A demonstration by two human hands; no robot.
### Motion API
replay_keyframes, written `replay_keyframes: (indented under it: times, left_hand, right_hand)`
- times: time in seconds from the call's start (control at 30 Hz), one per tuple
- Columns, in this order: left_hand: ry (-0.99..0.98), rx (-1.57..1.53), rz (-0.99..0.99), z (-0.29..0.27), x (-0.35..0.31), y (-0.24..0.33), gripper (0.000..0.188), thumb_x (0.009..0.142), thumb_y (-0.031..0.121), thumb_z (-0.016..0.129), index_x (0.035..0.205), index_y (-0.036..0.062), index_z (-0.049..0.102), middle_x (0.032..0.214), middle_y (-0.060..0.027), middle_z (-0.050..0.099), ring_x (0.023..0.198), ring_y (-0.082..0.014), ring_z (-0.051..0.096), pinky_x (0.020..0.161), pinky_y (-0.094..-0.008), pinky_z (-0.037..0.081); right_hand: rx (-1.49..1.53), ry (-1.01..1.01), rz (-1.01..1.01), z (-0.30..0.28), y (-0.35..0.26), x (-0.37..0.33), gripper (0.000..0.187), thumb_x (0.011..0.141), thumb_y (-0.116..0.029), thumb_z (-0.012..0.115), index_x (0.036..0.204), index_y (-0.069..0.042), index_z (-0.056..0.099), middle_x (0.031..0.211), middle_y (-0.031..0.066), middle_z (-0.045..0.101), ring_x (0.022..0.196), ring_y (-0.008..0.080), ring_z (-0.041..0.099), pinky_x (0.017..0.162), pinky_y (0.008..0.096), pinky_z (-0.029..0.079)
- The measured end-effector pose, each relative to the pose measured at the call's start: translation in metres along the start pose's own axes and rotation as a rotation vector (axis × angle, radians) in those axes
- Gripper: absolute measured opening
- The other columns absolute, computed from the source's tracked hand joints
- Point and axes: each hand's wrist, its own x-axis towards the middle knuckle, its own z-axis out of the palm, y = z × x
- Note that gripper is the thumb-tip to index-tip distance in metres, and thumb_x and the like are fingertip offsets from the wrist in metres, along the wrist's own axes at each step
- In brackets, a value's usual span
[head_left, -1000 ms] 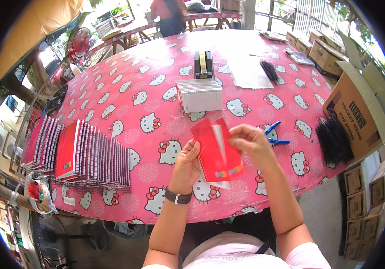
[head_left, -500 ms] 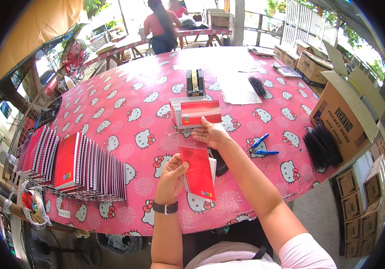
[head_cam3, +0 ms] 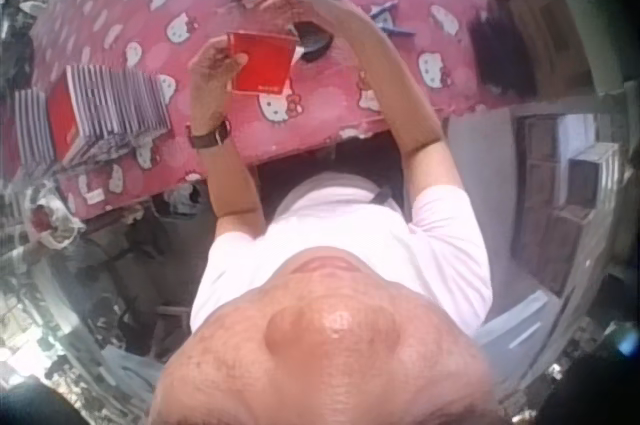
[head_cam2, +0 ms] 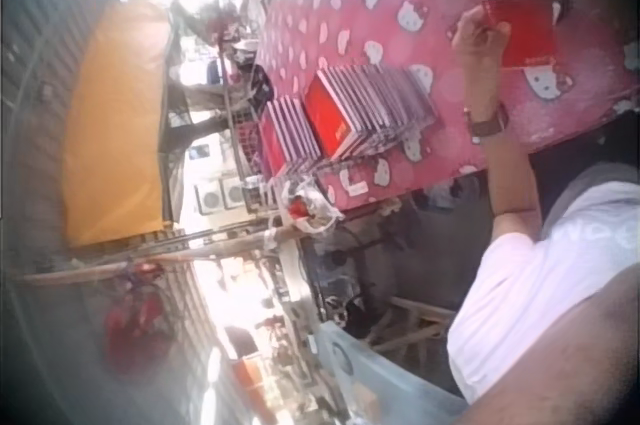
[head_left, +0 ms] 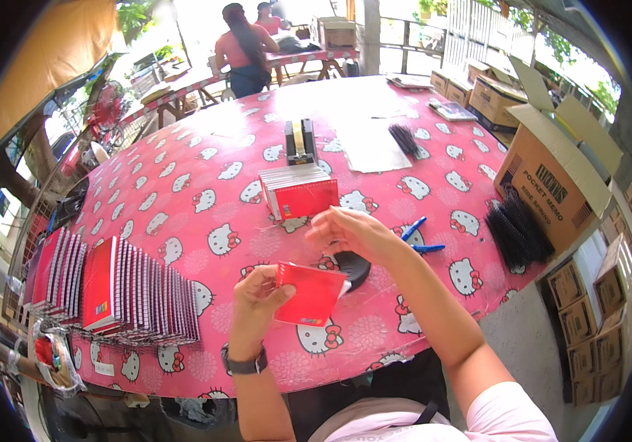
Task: The person assembles small red notebooks by inserting spiral bindings into the covers. They repeatedly pick up a notebook, insert a black spiral, and place the finished unit into a growing stack on the table.
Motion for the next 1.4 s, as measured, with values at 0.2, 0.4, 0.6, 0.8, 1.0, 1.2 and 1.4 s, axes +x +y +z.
replay_keyframes:
  times: [0.2, 0.4, 0.6, 0.8, 1.0, 1.2, 1.4]
  left_hand:
    - [-0.358, 0.975, 0.311, 0.057, -0.016, 0.018, 0.038, 0.074, 0.002, 0.071, 0.110, 0.0069, 0.063, 0.088, -0.0091, 0.066, 0.083, -0.0205, 0.065, 0.078, -0.0324, 0.050]
    - [-0.056, 0.615, 0.062, 0.015, -0.043, -0.023, 0.060, 0.069, -0.001, 0.076, 0.124, 0.0069, 0.055, 0.100, -0.0053, 0.062, 0.092, -0.0151, 0.060, 0.083, -0.0309, 0.049]
    - [0.303, 0.230, 0.068, 0.053, -0.075, -0.055, 0.064, 0.078, -0.004, 0.065, 0.136, 0.0061, 0.041, 0.112, -0.0044, 0.053, 0.103, -0.0147, 0.055, 0.086, -0.0264, 0.047]
    - [0.041, 1.418, 0.552, 0.091, -0.074, -0.024, 0.032, 0.081, 0.002, 0.062, 0.112, 0.0075, 0.067, 0.113, -0.0096, 0.062, 0.111, -0.0279, 0.055, 0.109, -0.0457, 0.028]
    - [-0.033, 1.157, 0.536, 0.071, -0.065, -0.037, 0.037, 0.079, 0.000, 0.057, 0.111, 0.0134, 0.069, 0.098, -0.0027, 0.066, 0.090, -0.0198, 0.060, 0.087, -0.0369, 0.039]
    - [-0.005, 1.126, 0.528, 0.080, -0.065, -0.039, 0.037, 0.078, -0.001, 0.057, 0.110, 0.0135, 0.069, 0.098, -0.0021, 0.066, 0.088, -0.0194, 0.059, 0.083, -0.0343, 0.038]
    - [-0.008, 1.099, 0.493, 0.079, -0.066, -0.040, 0.036, 0.078, -0.002, 0.057, 0.108, 0.0128, 0.070, 0.099, -0.0026, 0.067, 0.089, -0.0198, 0.060, 0.085, -0.0342, 0.037]
  right_hand:
    - [-0.960, 0.060, -0.055, 0.042, 0.013, -0.123, 0.024, 0.082, -0.008, 0.069, 0.104, 0.000, 0.061, 0.090, 0.0126, 0.067, 0.078, 0.0177, 0.065, 0.067, 0.0306, 0.050]
    - [-0.510, 0.382, -0.065, 0.047, 0.060, -0.156, 0.025, 0.082, 0.001, 0.062, 0.105, -0.001, 0.054, 0.084, 0.0112, 0.064, 0.077, 0.0181, 0.064, 0.068, 0.0305, 0.049]
    - [-0.443, 0.415, -0.346, 0.069, 0.088, -0.137, 0.031, 0.080, 0.008, 0.059, 0.107, -0.002, 0.050, 0.097, 0.0119, 0.059, 0.092, 0.0219, 0.061, 0.079, 0.0335, 0.048]
    - [-0.669, 0.311, -0.311, 0.055, 0.087, -0.145, 0.039, 0.078, 0.001, 0.066, 0.114, -0.002, 0.051, 0.110, 0.0157, 0.058, 0.108, 0.0317, 0.056, 0.089, 0.0382, 0.047]
    - [-1.299, 0.715, -0.238, -0.078, -0.044, -0.186, 0.062, 0.068, -0.017, 0.080, 0.122, -0.005, 0.053, 0.122, 0.0155, 0.054, 0.117, 0.0308, 0.047, 0.102, 0.0397, 0.038]
    - [-1.595, 1.265, 0.841, -0.243, -0.129, -0.284, 0.142, 0.046, -0.074, 0.077, 0.151, -0.007, 0.008, 0.155, 0.0221, 0.011, 0.145, 0.0372, 0.007, 0.117, 0.0505, 0.008]
    - [-1.560, 1.031, 1.004, -0.245, -0.111, -0.259, 0.148, 0.041, -0.072, 0.080, 0.150, -0.005, 0.005, 0.154, 0.0281, 0.008, 0.143, 0.0434, 0.005, 0.116, 0.0527, 0.011]
